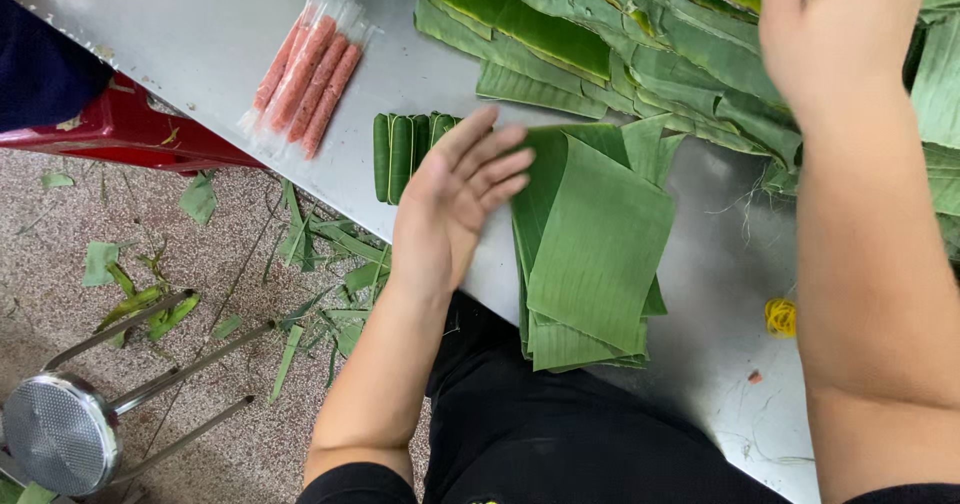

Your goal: The person wraps cylindrical pink food items in banana leaves, folds the leaves around each item, and secures them with yellow rubber bands. The wrapped items are placed in a neat stack on the table.

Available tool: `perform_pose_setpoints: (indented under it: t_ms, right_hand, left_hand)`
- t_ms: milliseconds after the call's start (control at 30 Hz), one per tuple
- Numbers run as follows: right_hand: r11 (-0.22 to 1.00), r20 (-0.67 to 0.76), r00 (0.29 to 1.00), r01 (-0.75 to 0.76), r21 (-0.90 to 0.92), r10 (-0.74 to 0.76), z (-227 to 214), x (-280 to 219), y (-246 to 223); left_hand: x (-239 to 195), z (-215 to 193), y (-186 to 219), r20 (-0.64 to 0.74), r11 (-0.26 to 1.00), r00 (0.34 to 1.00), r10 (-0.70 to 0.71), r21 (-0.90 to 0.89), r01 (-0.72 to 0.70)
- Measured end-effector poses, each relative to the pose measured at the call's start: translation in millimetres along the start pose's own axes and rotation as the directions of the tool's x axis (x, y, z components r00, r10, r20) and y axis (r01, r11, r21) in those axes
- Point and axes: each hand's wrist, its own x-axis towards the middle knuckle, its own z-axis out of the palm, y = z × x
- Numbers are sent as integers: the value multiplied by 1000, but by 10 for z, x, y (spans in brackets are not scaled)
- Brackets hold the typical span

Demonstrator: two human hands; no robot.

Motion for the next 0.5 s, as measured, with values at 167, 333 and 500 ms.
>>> perform_pose_setpoints:
  t_ms: [167,333,500]
  right_hand:
    - [982,28,992,118,150,-123,-550,-148,-486]
    - [991,169,978,130,-13,-126,-817,-106,-782]
    - [838,446,830,-478,262,334,-822,-259,-1101]
  left_hand:
    - [603,4,38,45,937,994,-96,-334,106]
    - [941,72,-42,-222,963,962,-160,-248,103]
    - [813,60,-172,-168,961,982,-89,-273,41]
